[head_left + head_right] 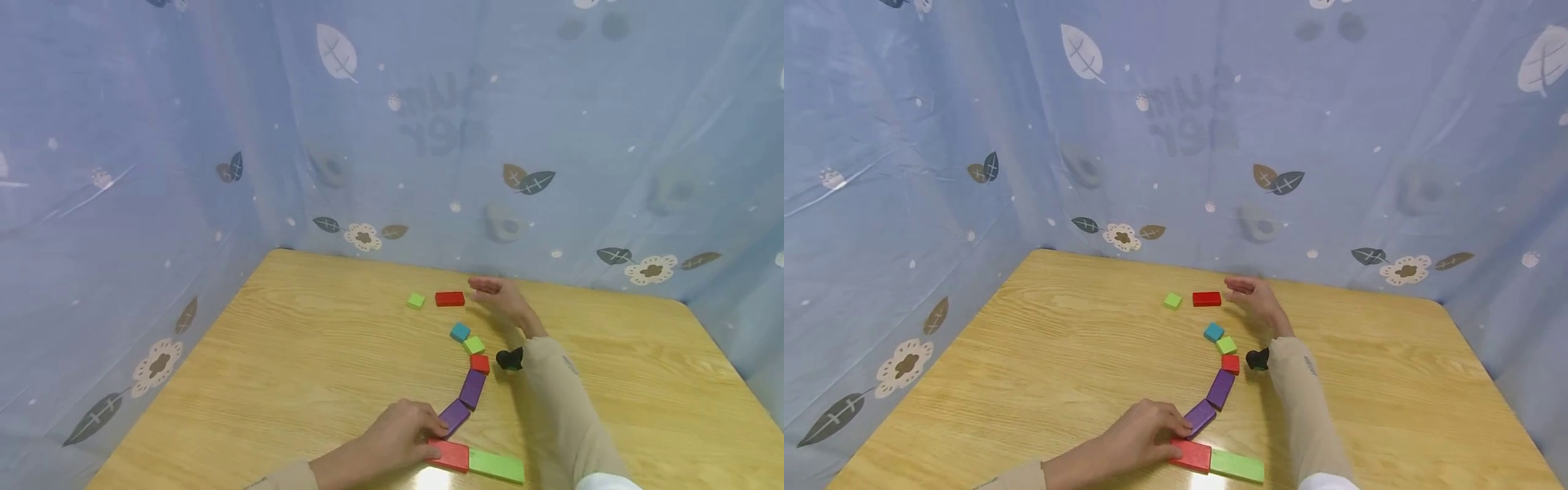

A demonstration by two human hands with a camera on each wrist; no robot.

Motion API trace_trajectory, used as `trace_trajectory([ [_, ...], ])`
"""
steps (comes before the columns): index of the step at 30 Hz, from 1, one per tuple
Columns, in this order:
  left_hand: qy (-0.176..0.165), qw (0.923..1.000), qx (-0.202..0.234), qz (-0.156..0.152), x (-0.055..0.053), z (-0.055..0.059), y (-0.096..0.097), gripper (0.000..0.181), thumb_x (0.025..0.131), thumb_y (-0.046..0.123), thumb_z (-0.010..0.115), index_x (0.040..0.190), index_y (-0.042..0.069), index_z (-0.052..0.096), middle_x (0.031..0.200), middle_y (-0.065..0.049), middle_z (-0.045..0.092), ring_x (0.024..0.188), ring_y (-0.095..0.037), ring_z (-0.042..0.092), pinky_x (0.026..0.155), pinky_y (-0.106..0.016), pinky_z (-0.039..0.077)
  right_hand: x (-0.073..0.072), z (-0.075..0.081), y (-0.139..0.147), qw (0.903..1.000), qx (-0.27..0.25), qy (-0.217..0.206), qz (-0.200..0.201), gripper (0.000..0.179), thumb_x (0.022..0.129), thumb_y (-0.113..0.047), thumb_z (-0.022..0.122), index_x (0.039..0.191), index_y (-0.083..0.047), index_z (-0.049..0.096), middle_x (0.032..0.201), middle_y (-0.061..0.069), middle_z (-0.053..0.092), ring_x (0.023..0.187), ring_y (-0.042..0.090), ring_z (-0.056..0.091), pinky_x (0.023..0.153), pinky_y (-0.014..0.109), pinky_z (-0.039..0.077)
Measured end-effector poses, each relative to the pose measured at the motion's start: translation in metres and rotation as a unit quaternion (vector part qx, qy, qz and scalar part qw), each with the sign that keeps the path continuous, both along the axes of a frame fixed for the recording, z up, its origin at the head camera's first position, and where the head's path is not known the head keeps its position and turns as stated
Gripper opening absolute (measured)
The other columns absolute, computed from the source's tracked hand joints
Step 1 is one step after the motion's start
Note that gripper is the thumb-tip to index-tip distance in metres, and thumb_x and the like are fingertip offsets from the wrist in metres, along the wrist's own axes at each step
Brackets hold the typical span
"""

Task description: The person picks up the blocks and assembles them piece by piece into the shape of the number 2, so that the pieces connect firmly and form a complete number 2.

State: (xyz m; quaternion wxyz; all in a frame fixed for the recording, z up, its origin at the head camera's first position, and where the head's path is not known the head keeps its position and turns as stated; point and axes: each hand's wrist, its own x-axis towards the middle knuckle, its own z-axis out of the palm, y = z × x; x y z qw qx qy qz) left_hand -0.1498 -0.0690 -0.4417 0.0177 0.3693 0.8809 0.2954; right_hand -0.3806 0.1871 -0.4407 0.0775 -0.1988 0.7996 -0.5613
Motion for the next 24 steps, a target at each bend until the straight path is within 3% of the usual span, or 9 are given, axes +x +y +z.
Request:
trace_trajectory([
  [3, -0.004, 1.0000, -0.003, -0.001, 0.000, 0.000, 0.000, 0.025, 0.076, 0.017, 0.081, 0.100, 0.010, 0.076, 0.098, 0.007, 0.071, 0.078, 0.008, 0.056, 0.063, -0.004, 0.039, -0.004, -0.001, -0.007, 0.9993, 0.028, -0.005, 0.025, 0.047, 0.089, 0.003, 0.064, 0.132, 0.012, 0.049, 0.135, 0.029, 0.049, 0.125, 0.041, 0.046, 0.094, 0.032, 0.047],
  [8, 0.006, 1.0000, -0.005, -0.004, -0.001, -0.001, -0.001, 0.025, 0.077, 0.018, 0.080, 0.100, 0.011, 0.076, 0.097, 0.008, 0.071, 0.084, 0.006, 0.058, 0.068, -0.005, 0.041, -0.010, 0.001, -0.020, 0.9949, 0.090, 0.031, 0.033, 0.044, 0.084, 0.004, 0.068, 0.125, 0.012, 0.055, 0.126, 0.028, 0.056, 0.121, 0.042, 0.050, 0.097, 0.048, 0.043],
  [10, 0.010, 0.9999, -0.006, -0.005, -0.001, -0.001, -0.001, 0.025, 0.077, 0.019, 0.081, 0.100, 0.011, 0.076, 0.097, 0.008, 0.070, 0.087, 0.004, 0.059, 0.070, -0.006, 0.042, -0.014, 0.000, -0.021, 0.9909, 0.111, 0.066, 0.038, 0.039, 0.081, 0.001, 0.073, 0.118, 0.008, 0.063, 0.118, 0.025, 0.063, 0.113, 0.040, 0.057, 0.094, 0.047, 0.047],
  [11, 0.010, 0.9999, -0.007, -0.006, -0.001, 0.000, -0.001, 0.025, 0.077, 0.019, 0.081, 0.100, 0.011, 0.076, 0.098, 0.008, 0.070, 0.088, 0.004, 0.060, 0.071, -0.006, 0.042, -0.023, -0.009, -0.017, 0.9901, 0.099, 0.085, 0.052, 0.037, 0.079, -0.004, 0.076, 0.115, 0.004, 0.067, 0.114, 0.020, 0.066, 0.110, 0.036, 0.060, 0.091, 0.043, 0.050],
  [14, 0.010, 0.9999, -0.010, -0.006, -0.001, 0.001, 0.001, 0.025, 0.076, 0.020, 0.081, 0.100, 0.012, 0.076, 0.098, 0.008, 0.070, 0.090, 0.002, 0.060, 0.073, -0.006, 0.043, -0.025, -0.011, -0.013, 0.9877, 0.103, 0.103, 0.057, 0.033, 0.076, -0.010, 0.080, 0.107, -0.001, 0.071, 0.108, 0.015, 0.069, 0.102, 0.032, 0.064, 0.085, 0.041, 0.053],
  [16, 0.011, 0.9998, -0.012, -0.007, -0.001, 0.001, 0.002, 0.025, 0.076, 0.021, 0.081, 0.100, 0.012, 0.076, 0.098, 0.009, 0.070, 0.091, 0.002, 0.061, 0.074, -0.007, 0.043, -0.024, -0.010, -0.009, 0.9912, 0.100, 0.078, 0.038, 0.033, 0.078, -0.011, 0.079, 0.108, -0.002, 0.070, 0.112, 0.016, 0.067, 0.106, 0.032, 0.062, 0.089, 0.042, 0.051],
  [20, 0.011, 0.9998, -0.017, -0.004, -0.001, 0.003, 0.003, 0.025, 0.077, 0.022, 0.080, 0.100, 0.013, 0.076, 0.098, 0.009, 0.070, 0.091, 0.002, 0.061, 0.076, -0.008, 0.044, -0.011, 0.003, -0.004, 0.9942, 0.100, 0.014, -0.038, 0.036, 0.084, -0.009, 0.072, 0.117, 0.003, 0.064, 0.123, 0.022, 0.060, 0.117, 0.039, 0.054, 0.096, 0.049, 0.045],
  [24, 0.006, 0.9997, -0.023, 0.006, 0.001, 0.003, 0.001, 0.025, 0.076, 0.022, 0.081, 0.099, 0.013, 0.076, 0.097, 0.009, 0.070, 0.090, 0.002, 0.061, 0.076, -0.009, 0.044, -0.006, 0.008, -0.002, 0.9933, 0.061, 0.006, -0.098, 0.040, 0.086, -0.009, 0.071, 0.122, 0.006, 0.060, 0.123, 0.025, 0.060, 0.114, 0.037, 0.056, 0.091, 0.034, 0.050],
])
